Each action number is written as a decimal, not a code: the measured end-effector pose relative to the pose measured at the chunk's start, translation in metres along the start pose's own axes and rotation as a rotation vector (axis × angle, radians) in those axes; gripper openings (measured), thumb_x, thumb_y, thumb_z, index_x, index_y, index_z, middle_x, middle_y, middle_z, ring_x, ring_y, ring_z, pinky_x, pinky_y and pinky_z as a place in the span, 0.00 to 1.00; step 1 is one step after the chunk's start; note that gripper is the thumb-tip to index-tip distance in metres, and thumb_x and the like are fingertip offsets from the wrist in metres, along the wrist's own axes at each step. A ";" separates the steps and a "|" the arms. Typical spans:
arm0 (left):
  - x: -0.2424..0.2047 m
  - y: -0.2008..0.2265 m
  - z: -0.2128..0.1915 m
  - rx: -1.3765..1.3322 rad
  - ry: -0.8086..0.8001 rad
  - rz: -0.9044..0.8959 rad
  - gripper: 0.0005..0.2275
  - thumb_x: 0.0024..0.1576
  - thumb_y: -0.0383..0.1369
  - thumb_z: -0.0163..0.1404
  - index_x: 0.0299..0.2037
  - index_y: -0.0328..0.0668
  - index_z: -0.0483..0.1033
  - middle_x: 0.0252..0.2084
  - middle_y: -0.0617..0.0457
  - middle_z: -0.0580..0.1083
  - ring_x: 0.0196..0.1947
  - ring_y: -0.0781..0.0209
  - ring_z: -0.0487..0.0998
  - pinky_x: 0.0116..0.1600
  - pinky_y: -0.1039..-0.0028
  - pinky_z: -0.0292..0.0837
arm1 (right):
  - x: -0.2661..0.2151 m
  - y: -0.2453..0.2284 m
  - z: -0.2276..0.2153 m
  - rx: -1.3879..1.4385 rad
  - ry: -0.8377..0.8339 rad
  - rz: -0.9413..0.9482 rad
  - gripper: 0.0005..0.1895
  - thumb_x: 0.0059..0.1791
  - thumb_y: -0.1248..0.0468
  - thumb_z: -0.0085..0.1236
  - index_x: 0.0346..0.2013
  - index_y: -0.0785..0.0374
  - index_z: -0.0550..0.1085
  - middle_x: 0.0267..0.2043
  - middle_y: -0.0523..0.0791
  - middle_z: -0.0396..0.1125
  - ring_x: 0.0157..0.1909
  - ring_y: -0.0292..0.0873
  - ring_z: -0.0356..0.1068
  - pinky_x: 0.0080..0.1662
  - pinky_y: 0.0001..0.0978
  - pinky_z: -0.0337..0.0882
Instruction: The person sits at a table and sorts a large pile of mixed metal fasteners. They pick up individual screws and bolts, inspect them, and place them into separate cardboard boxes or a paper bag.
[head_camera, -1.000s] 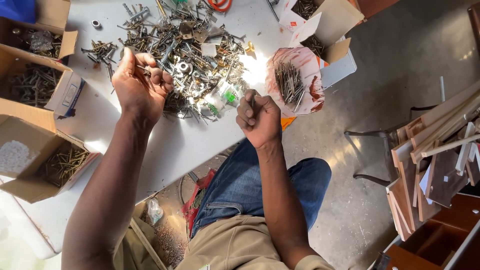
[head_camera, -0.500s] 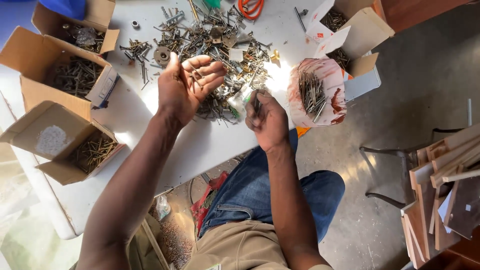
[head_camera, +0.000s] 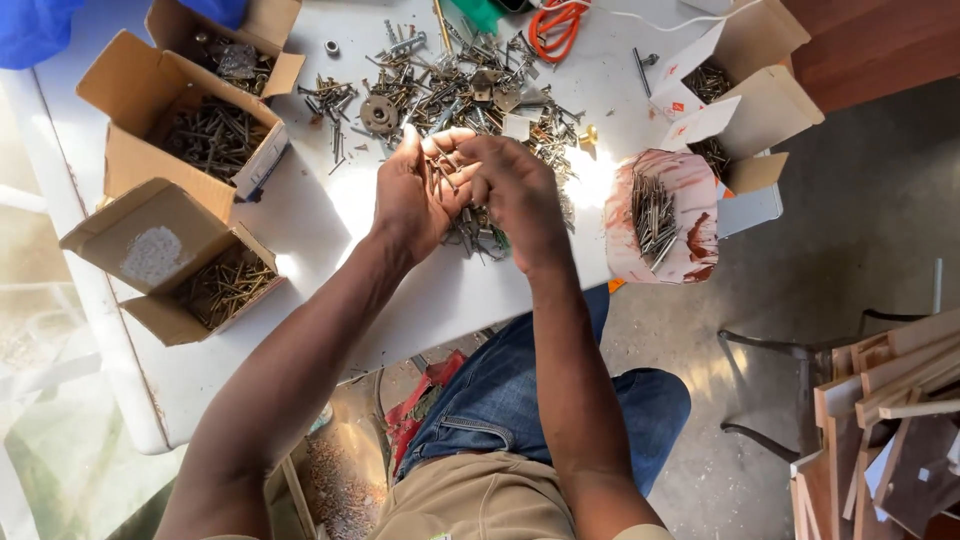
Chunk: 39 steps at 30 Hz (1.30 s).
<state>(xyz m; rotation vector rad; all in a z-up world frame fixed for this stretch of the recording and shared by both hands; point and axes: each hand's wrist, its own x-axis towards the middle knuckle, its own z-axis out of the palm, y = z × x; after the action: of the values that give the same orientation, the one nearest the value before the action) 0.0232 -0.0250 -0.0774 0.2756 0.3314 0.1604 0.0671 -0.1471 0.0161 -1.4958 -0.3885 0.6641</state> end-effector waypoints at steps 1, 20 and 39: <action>-0.006 0.006 0.008 -0.006 0.003 0.003 0.32 0.66 0.54 0.25 0.56 0.29 0.70 0.47 0.34 0.77 0.46 0.44 0.84 0.50 0.61 0.84 | -0.002 -0.006 -0.002 -0.005 -0.005 0.004 0.15 0.56 0.53 0.51 0.48 0.60 0.77 0.20 0.46 0.63 0.17 0.30 0.51 0.21 0.20 0.51; -0.037 0.046 0.049 0.078 0.323 0.252 0.19 0.65 0.45 0.37 0.22 0.49 0.60 0.17 0.61 0.57 0.13 0.70 0.49 0.22 0.76 0.40 | -0.049 0.016 -0.090 -0.813 0.493 0.049 0.12 0.52 0.51 0.54 0.38 0.54 0.77 0.28 0.38 0.67 0.29 0.34 0.61 0.31 0.30 0.60; -0.031 0.055 0.043 0.042 0.267 0.343 0.18 0.62 0.44 0.41 0.22 0.44 0.62 0.18 0.56 0.56 0.12 0.68 0.45 0.18 0.79 0.37 | -0.010 0.071 0.035 -1.113 0.034 -0.491 0.23 0.49 0.70 0.54 0.58 0.56 0.64 0.41 0.53 0.69 0.27 0.59 0.70 0.24 0.51 0.66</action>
<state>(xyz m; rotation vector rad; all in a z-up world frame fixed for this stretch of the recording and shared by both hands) 0.0031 0.0108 -0.0127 0.3529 0.5518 0.5318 0.0263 -0.1295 -0.0504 -2.3089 -1.1775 -0.0347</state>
